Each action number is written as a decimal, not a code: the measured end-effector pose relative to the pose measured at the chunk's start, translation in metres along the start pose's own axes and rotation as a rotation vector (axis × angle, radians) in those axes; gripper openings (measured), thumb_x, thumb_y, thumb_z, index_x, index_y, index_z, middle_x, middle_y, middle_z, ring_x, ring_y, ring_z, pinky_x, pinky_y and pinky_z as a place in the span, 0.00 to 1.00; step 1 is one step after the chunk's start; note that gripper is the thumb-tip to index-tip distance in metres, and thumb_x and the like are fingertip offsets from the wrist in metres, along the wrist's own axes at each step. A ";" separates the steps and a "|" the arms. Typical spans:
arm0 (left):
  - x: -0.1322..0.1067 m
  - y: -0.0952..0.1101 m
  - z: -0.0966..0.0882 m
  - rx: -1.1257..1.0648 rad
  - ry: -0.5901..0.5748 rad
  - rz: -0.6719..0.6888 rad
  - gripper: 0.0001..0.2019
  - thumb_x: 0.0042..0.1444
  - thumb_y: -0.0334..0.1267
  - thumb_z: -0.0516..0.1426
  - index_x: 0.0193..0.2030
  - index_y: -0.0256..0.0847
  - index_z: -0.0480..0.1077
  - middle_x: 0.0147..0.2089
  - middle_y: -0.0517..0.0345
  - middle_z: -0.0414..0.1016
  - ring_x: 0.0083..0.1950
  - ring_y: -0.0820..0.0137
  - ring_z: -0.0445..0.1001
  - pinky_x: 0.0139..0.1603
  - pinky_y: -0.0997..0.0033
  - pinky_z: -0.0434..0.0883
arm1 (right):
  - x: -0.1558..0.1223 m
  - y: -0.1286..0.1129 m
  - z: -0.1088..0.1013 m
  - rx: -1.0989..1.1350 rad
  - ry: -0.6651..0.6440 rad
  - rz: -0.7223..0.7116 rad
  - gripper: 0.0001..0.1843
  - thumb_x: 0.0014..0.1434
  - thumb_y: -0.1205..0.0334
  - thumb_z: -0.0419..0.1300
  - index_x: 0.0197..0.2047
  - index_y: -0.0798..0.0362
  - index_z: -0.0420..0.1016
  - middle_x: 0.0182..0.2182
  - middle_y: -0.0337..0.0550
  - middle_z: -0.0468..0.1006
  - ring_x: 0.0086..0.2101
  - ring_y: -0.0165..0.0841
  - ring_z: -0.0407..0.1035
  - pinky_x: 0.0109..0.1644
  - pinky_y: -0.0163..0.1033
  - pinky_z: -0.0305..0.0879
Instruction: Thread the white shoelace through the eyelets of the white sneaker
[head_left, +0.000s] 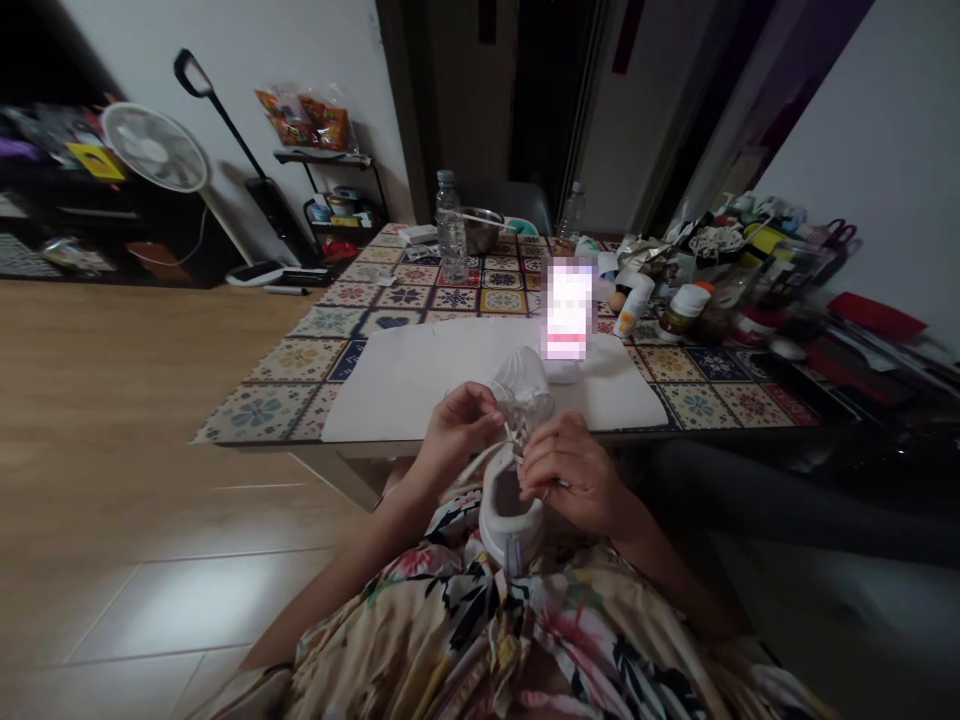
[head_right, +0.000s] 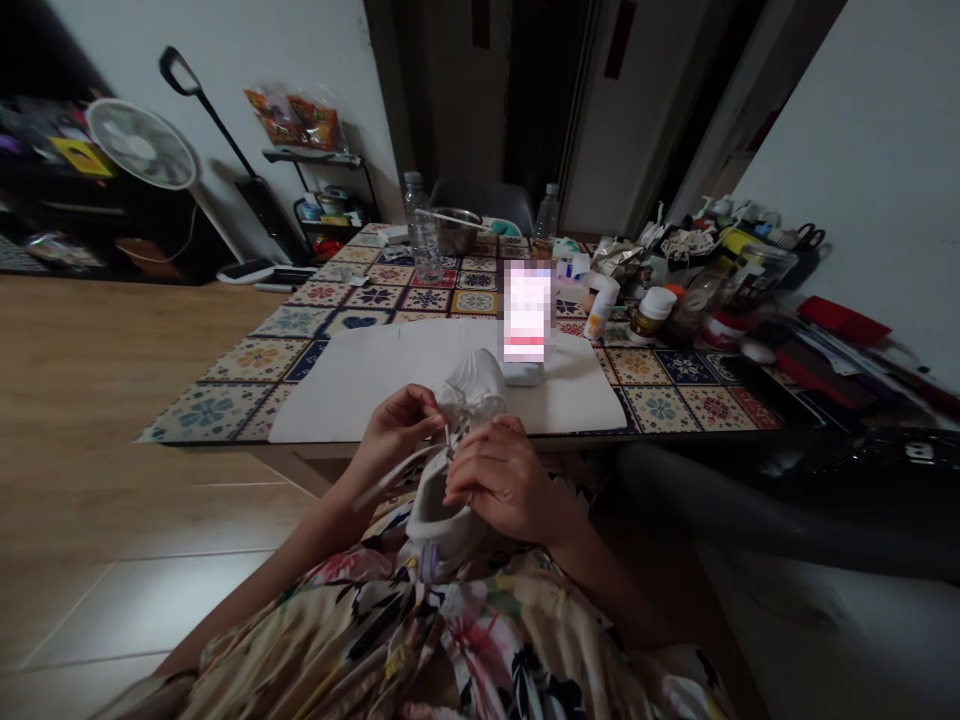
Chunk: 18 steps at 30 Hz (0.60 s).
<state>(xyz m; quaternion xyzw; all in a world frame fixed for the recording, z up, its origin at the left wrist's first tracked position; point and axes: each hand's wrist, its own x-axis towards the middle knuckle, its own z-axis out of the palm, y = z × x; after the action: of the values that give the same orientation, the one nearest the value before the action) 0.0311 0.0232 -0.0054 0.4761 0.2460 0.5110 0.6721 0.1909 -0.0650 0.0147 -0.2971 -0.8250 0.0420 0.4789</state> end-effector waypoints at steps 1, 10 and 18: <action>0.002 -0.002 0.000 0.008 0.001 0.003 0.16 0.38 0.34 0.71 0.29 0.38 0.69 0.22 0.66 0.71 0.22 0.78 0.65 0.25 0.80 0.62 | 0.000 0.001 0.000 0.022 0.000 0.001 0.10 0.65 0.57 0.60 0.31 0.50 0.72 0.29 0.38 0.81 0.36 0.34 0.74 0.46 0.45 0.61; -0.003 -0.003 -0.018 0.213 -0.172 0.033 0.17 0.48 0.41 0.68 0.40 0.39 0.68 0.32 0.60 0.72 0.32 0.74 0.68 0.33 0.75 0.65 | -0.005 0.001 -0.003 -0.244 -0.053 0.125 0.05 0.63 0.59 0.62 0.39 0.51 0.74 0.38 0.45 0.78 0.42 0.38 0.71 0.48 0.45 0.62; -0.021 0.016 -0.025 0.599 -0.550 0.267 0.13 0.54 0.42 0.65 0.42 0.39 0.72 0.46 0.50 0.71 0.49 0.63 0.70 0.51 0.63 0.66 | 0.000 -0.019 -0.008 -0.026 -0.086 0.196 0.11 0.68 0.59 0.54 0.34 0.50 0.71 0.35 0.42 0.80 0.40 0.35 0.71 0.48 0.45 0.64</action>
<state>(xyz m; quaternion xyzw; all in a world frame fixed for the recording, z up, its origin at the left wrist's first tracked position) -0.0043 0.0137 -0.0050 0.7965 0.1312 0.3533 0.4728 0.1891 -0.0821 0.0261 -0.3803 -0.8124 0.0906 0.4326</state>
